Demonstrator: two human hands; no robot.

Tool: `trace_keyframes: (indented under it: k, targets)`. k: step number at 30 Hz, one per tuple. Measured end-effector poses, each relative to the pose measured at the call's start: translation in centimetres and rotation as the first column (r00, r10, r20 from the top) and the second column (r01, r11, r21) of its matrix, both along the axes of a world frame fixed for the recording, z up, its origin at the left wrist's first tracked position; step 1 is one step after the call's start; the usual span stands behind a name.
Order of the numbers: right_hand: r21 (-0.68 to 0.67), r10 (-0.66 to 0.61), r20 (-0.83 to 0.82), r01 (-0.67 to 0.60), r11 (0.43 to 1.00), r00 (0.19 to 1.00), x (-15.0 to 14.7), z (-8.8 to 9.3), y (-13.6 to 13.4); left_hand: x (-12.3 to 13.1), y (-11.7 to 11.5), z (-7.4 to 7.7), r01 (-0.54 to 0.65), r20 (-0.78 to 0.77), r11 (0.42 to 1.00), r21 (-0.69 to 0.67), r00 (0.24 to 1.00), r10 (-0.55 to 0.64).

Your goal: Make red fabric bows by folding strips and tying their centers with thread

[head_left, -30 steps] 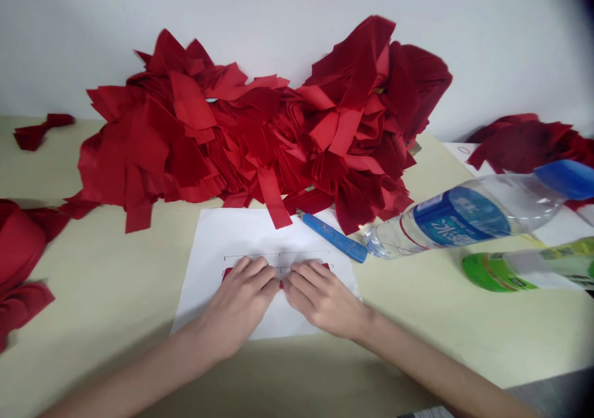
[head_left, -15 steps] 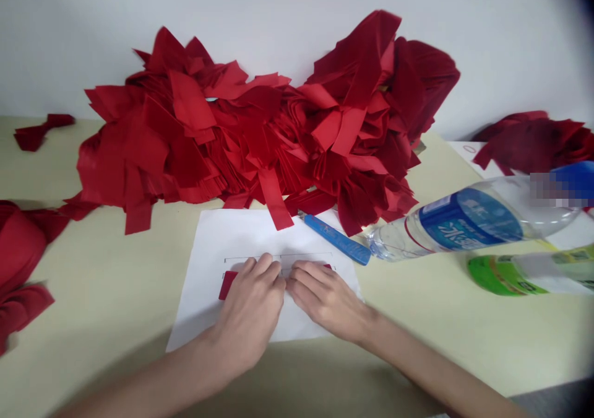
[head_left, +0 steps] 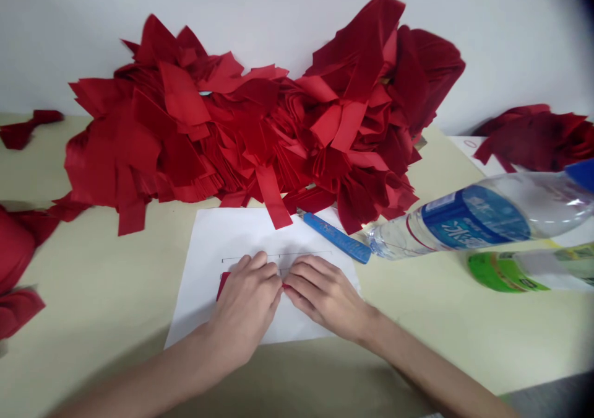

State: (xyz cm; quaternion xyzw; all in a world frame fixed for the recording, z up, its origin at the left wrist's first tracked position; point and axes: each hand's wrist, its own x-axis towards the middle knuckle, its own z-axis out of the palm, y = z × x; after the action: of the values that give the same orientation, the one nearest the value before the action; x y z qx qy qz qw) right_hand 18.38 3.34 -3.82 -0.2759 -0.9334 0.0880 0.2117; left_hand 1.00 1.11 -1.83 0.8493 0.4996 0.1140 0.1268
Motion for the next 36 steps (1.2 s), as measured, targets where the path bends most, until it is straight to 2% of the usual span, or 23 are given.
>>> trace_keyframes:
  k: [4,8,10,13,15,19,23,27,33,36]
  targets:
    - [0.109,0.023,0.052,-0.029,0.994,0.998,-0.1,-0.2,-0.1,-0.2,0.4,0.0,-0.005,-0.002,1.000,-0.031,1.000,0.005]
    - [0.131,0.009,0.055,-0.016,0.991,0.998,-0.2,-0.2,0.0,-0.5,0.6,0.9,-0.030,0.024,0.997,-0.069,0.999,0.032]
    - [0.129,0.005,0.042,-0.010,0.992,0.999,-0.2,-0.2,0.1,-0.3,-0.2,1.6,-0.023,-0.005,1.000,0.006,1.000,0.023]
    - [0.133,0.005,0.046,-0.012,0.991,0.999,-0.2,-0.3,0.2,0.6,-2.4,2.2,0.116,0.005,0.983,0.139,0.993,-0.118]
    - [0.135,-0.002,0.063,-0.006,0.991,0.998,-0.2,-0.4,0.2,1.2,-4.0,2.2,0.177,0.075,0.972,0.156,0.979,-0.191]
    - [0.150,-0.010,0.075,-0.001,0.989,0.997,-0.2,-0.5,0.2,1.8,-5.5,1.3,0.165,0.070,0.964,0.207,0.981,-0.183]
    - [0.161,-0.018,0.072,0.007,0.987,0.997,-0.3,-0.4,0.3,1.9,-5.3,0.3,0.173,-0.010,0.958,0.228,0.985,-0.175]
    - [0.162,-0.014,0.068,0.003,0.987,0.998,-0.3,-0.4,0.3,2.0,-5.3,-0.1,0.149,-0.024,0.958,0.243,0.989,-0.148]
    - [0.150,-0.017,0.084,0.004,0.989,0.996,-0.3,-0.3,0.4,1.5,-4.5,1.1,0.134,-0.055,0.973,0.189,0.991,-0.126]
    - [0.166,-0.007,0.075,-0.006,0.986,0.997,-0.2,-0.4,0.4,1.0,-3.4,1.6,0.079,-0.123,0.988,0.133,0.990,-0.062]
